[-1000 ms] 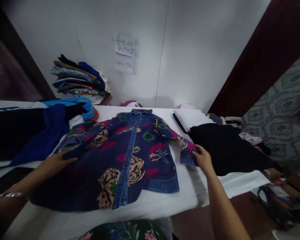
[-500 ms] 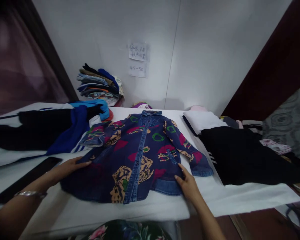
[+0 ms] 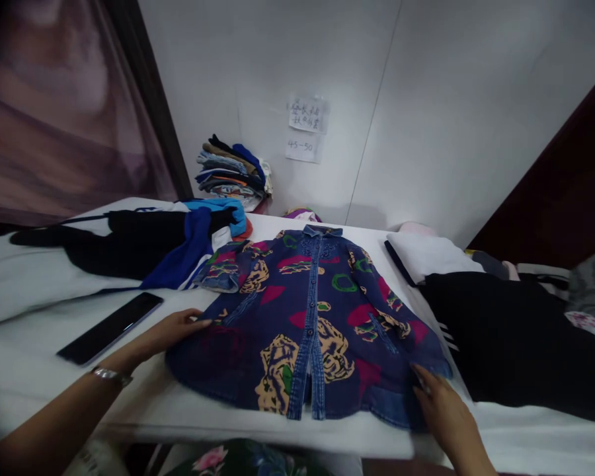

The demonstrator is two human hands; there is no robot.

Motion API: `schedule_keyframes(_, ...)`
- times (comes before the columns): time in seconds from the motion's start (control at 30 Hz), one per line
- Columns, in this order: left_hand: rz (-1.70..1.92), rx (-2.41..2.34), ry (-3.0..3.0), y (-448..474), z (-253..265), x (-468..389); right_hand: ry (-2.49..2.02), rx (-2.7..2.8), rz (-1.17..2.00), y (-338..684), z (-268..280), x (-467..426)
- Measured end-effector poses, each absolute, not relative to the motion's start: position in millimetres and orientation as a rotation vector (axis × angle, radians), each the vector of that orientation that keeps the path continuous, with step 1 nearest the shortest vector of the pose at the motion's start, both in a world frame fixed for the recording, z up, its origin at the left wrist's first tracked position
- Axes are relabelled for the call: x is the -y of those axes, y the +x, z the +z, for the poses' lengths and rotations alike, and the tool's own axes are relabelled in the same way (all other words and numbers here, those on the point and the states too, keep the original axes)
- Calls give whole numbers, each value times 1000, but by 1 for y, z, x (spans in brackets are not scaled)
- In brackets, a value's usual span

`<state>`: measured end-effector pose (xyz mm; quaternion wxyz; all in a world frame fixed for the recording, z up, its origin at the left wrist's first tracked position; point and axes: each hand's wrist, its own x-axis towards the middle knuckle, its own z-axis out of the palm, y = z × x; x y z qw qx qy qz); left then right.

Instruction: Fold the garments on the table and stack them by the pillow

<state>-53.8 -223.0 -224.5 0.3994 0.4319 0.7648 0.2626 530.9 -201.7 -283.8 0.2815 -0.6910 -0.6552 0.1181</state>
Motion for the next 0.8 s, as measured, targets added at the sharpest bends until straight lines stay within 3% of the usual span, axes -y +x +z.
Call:
schedule_keyframes(0.27, 685, -2408, 1325, -51, -206, 170, -1382, 2129, 382, 427, -234, 183)
schedule_keyframes(0.37, 658, -2517, 1358, -42, -205, 152, -1343, 2315, 404, 391, -242, 171)
schedule_keyframes(0.53, 994, -2348, 1188, -49, -197, 122, -1481, 2567, 394, 369, -274, 163)
schedule_keyframes(0.8, 1589, -2229, 1029, -132, -74, 65, -1491, 2599, 316, 369, -280, 168)
